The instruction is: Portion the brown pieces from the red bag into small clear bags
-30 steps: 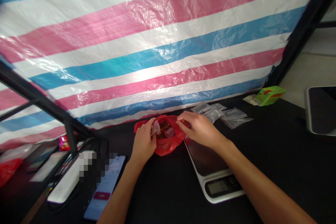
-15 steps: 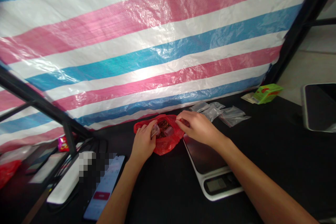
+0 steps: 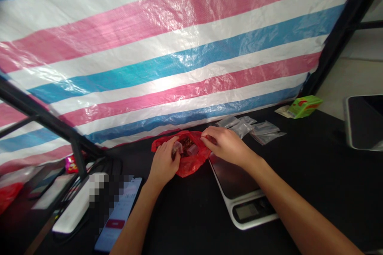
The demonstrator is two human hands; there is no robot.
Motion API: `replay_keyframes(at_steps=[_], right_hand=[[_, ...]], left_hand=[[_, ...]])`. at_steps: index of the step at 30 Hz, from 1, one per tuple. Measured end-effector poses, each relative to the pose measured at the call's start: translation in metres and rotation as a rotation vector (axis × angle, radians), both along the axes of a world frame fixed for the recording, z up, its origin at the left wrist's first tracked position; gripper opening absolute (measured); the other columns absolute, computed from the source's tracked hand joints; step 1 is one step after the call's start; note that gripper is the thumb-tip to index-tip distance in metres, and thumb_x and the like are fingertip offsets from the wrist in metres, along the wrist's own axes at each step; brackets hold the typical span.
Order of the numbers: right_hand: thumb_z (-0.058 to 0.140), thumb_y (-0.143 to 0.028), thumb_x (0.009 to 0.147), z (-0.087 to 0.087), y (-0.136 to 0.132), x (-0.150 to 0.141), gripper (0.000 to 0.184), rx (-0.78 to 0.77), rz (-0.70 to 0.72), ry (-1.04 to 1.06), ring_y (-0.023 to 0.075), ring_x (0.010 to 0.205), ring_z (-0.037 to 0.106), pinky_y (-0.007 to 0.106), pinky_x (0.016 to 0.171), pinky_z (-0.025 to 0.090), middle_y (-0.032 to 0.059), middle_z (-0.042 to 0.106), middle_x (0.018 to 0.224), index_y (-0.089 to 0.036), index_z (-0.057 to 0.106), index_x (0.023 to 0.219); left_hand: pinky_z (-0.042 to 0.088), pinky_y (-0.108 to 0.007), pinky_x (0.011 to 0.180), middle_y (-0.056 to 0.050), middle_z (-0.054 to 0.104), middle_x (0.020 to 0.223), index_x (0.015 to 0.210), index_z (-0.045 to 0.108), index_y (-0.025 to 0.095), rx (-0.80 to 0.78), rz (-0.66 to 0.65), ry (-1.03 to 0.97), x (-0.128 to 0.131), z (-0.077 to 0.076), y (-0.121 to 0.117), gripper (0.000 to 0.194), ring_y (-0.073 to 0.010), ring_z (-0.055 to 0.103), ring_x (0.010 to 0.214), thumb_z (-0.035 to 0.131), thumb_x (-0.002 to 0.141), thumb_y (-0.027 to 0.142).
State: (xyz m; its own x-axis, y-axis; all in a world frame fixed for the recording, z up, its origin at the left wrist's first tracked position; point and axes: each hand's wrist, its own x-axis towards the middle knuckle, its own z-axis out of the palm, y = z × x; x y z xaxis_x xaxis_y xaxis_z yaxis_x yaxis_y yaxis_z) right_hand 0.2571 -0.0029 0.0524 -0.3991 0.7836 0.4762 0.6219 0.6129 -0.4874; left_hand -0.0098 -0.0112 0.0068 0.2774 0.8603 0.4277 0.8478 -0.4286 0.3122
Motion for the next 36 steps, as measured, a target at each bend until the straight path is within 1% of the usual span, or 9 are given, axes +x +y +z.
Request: replay_keyframes(at_steps=[5,11,16,18,21,24,29,34,36], right_hand=[[0.058,-0.027,0.103,0.000,-0.001,0.000,0.015,0.000,0.004,-0.009,0.0205,0.080,0.069,0.032,0.073,0.050,0.0035,0.075,0.091,-0.024,0.072,0.102],[0.057,-0.026,0.102,0.000,-0.001,-0.002,0.015,0.021,0.001,-0.010,0.0221,0.082,0.071,0.032,0.072,0.052,0.0052,0.077,0.092,-0.024,0.072,0.100],[0.058,-0.025,0.102,-0.002,-0.001,-0.003,0.012,0.025,0.005,-0.022,0.0228,0.087,0.072,0.034,0.077,0.053,0.0049,0.077,0.097,-0.025,0.071,0.100],[0.058,-0.024,0.102,-0.001,-0.003,-0.005,0.013,0.025,0.026,-0.021,0.0232,0.093,0.073,0.035,0.082,0.054,0.0052,0.076,0.104,-0.025,0.070,0.106],[0.056,-0.024,0.104,0.001,-0.007,-0.009,0.021,0.036,0.063,-0.022,0.0229,0.098,0.073,0.036,0.088,0.056,0.0060,0.074,0.111,-0.028,0.070,0.120],[0.054,-0.025,0.106,0.003,-0.012,-0.014,0.027,0.048,0.119,-0.028,0.0222,0.098,0.072,0.034,0.086,0.057,0.0066,0.072,0.113,-0.030,0.067,0.129],[0.053,-0.024,0.106,0.004,-0.016,-0.019,0.019,0.042,0.184,0.032,0.0206,0.097,0.069,0.033,0.085,0.055,0.0061,0.068,0.110,-0.030,0.069,0.114],[0.060,-0.024,0.100,0.013,-0.017,-0.015,0.007,0.007,0.152,0.269,0.0266,0.117,0.063,0.041,0.102,0.050,0.0096,0.065,0.123,-0.027,0.066,0.098],[0.059,-0.027,0.099,0.019,-0.016,-0.004,0.007,-0.042,0.156,0.344,0.0290,0.118,0.061,0.044,0.103,0.048,0.0101,0.066,0.124,-0.025,0.062,0.092]], left_hand=[[0.055,-0.047,0.095,-0.013,0.074,0.113,0.145,0.051,0.016,-0.015,0.023,0.005,0.000,-0.001,0.002,0.043,-0.0290,0.070,0.103,0.047,0.102,0.017],[0.055,-0.048,0.097,-0.013,0.073,0.125,0.141,0.055,0.018,0.011,-0.012,-0.045,0.000,-0.001,0.002,0.037,-0.0294,0.069,0.109,0.043,0.106,0.020],[0.052,-0.048,0.106,-0.011,0.071,0.133,0.142,0.056,0.022,-0.008,-0.020,-0.252,0.003,0.001,0.000,0.038,-0.0273,0.068,0.118,0.048,0.106,0.024],[0.051,-0.046,0.108,-0.010,0.070,0.136,0.141,0.057,0.023,-0.012,-0.033,-0.342,0.006,0.002,-0.001,0.036,-0.0261,0.067,0.121,0.049,0.106,0.026],[0.052,-0.044,0.110,-0.010,0.070,0.137,0.139,0.059,0.023,0.014,-0.065,-0.433,0.010,0.004,-0.006,0.034,-0.0253,0.066,0.125,0.049,0.107,0.030],[0.052,-0.044,0.112,-0.013,0.067,0.141,0.143,0.055,0.021,0.051,-0.139,-0.438,0.015,0.003,-0.012,0.038,-0.0251,0.064,0.130,0.048,0.108,0.031],[0.053,-0.047,0.112,-0.015,0.067,0.141,0.147,0.052,0.020,0.074,-0.257,-0.313,0.023,0.002,-0.022,0.040,-0.0267,0.065,0.130,0.042,0.109,0.028],[0.049,-0.050,0.115,-0.016,0.063,0.144,0.155,0.041,0.020,0.023,-0.241,-0.369,0.023,0.001,-0.022,0.048,-0.0276,0.061,0.133,0.041,0.109,0.031],[0.049,-0.049,0.114,-0.016,0.064,0.140,0.155,0.040,0.020,0.011,-0.219,-0.414,0.020,-0.001,-0.020,0.048,-0.0269,0.062,0.131,0.040,0.109,0.030]])
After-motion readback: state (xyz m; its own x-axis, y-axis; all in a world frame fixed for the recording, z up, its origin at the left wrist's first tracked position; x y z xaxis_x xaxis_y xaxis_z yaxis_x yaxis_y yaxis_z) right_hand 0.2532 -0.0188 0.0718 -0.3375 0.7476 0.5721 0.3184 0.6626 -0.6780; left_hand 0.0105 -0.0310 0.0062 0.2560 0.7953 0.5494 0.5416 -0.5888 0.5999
